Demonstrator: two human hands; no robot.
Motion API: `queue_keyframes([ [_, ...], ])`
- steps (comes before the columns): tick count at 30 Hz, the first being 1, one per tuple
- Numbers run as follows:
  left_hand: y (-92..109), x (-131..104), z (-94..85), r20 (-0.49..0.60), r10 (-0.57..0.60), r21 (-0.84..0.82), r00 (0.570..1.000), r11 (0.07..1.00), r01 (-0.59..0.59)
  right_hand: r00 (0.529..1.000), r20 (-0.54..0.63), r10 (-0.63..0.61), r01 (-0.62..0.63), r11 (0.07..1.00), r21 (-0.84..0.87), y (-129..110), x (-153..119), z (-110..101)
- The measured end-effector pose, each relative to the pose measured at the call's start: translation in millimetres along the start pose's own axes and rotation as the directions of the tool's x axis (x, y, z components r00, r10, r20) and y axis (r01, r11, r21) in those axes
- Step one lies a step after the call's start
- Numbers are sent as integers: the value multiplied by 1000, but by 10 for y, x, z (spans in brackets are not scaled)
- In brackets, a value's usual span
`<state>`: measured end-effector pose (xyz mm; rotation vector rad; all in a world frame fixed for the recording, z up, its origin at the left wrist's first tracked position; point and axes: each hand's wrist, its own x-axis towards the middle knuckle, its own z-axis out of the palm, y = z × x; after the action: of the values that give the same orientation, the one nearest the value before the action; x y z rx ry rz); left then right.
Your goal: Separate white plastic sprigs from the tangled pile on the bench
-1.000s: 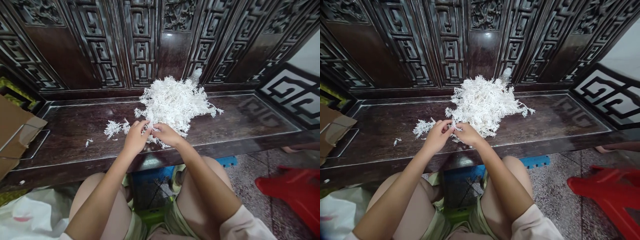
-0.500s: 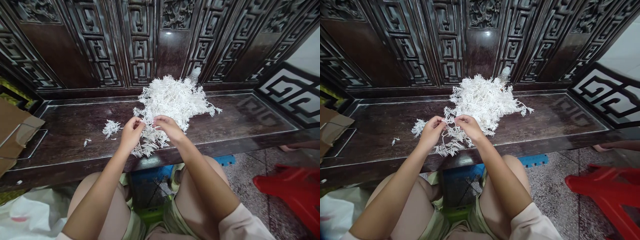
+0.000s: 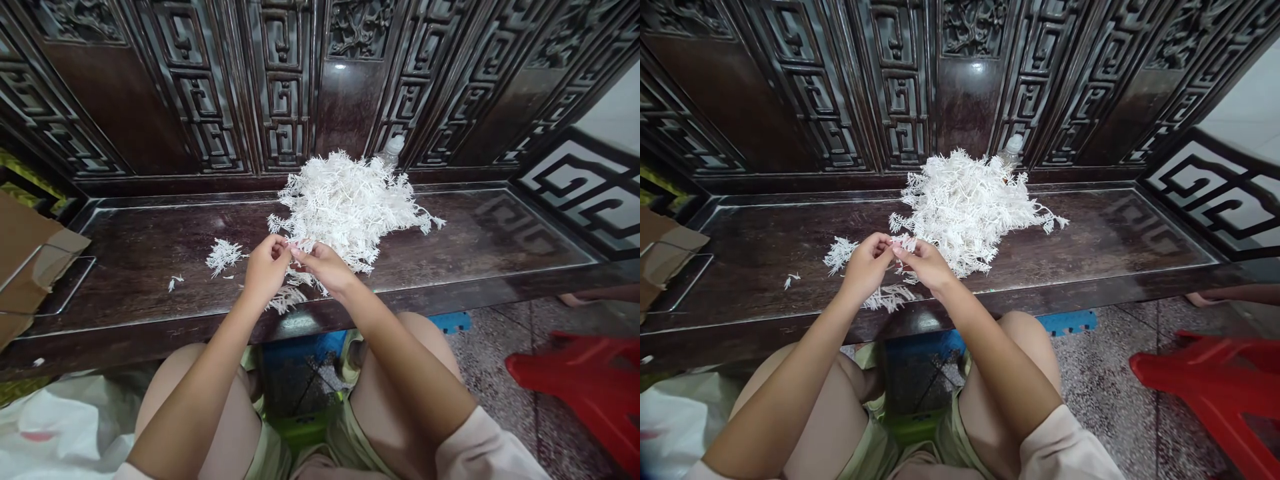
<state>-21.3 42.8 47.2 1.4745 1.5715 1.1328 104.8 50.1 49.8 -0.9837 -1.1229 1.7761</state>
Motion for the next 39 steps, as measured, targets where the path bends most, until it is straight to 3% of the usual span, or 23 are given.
queue_keyframes([
  [7, -21, 24, -6, 47, 22, 3, 999, 1000, -22, 997, -67, -42, 31, 988, -154, 59, 34, -35],
  [12, -42, 51, -22, 68, -27, -189, 997, 981, 40, 995, -20, -95, 89, 976, -197, 60, 64, -56],
  [16, -38, 64, -82, 144, -53, -360, 988, 927, 102, 995, 21, -95, 97, 934, -345, -9, 38, -101],
  [20, 12, 45, -103, 234, -79, -404, 969, 899, 171, 992, 114, -59, 106, 873, -477, -108, -7, -145],
  [24, 43, 51, -79, 277, -64, -410, 959, 895, 178, 983, 170, -68, 140, 877, -459, -162, -29, -144],
  [26, -3, 118, -151, 202, -94, -415, 975, 893, 172, 984, 164, -75, 142, 884, -445, -186, -54, -151],
  [28, -90, 229, -320, -19, -183, -442, 983, 883, 156, 987, 150, -64, 126, 884, -451, -225, -93, -183],
  [30, -181, 344, -535, -323, -250, -469, 913, 880, 75, 989, 126, -74, 122, 892, -436, -272, -127, -232],
  [31, -213, 386, -625, -407, -218, -421, 887, 906, 29, 990, 101, -99, 132, 904, -406, -291, -135, -256],
  [32, -228, 410, -686, -414, -205, -398, 887, 917, 26, 991, 61, -117, 132, 917, -377, -302, -134, -274],
  [35, -171, 380, -634, -287, -206, -429, 936, 901, 67, 990, -51, -135, 109, 930, -350, -271, -89, -274],
  [39, -10, 203, -257, -66, -182, -498, 981, 858, 126, 982, -156, -106, 37, 920, -391, -133, -15, -177],
])
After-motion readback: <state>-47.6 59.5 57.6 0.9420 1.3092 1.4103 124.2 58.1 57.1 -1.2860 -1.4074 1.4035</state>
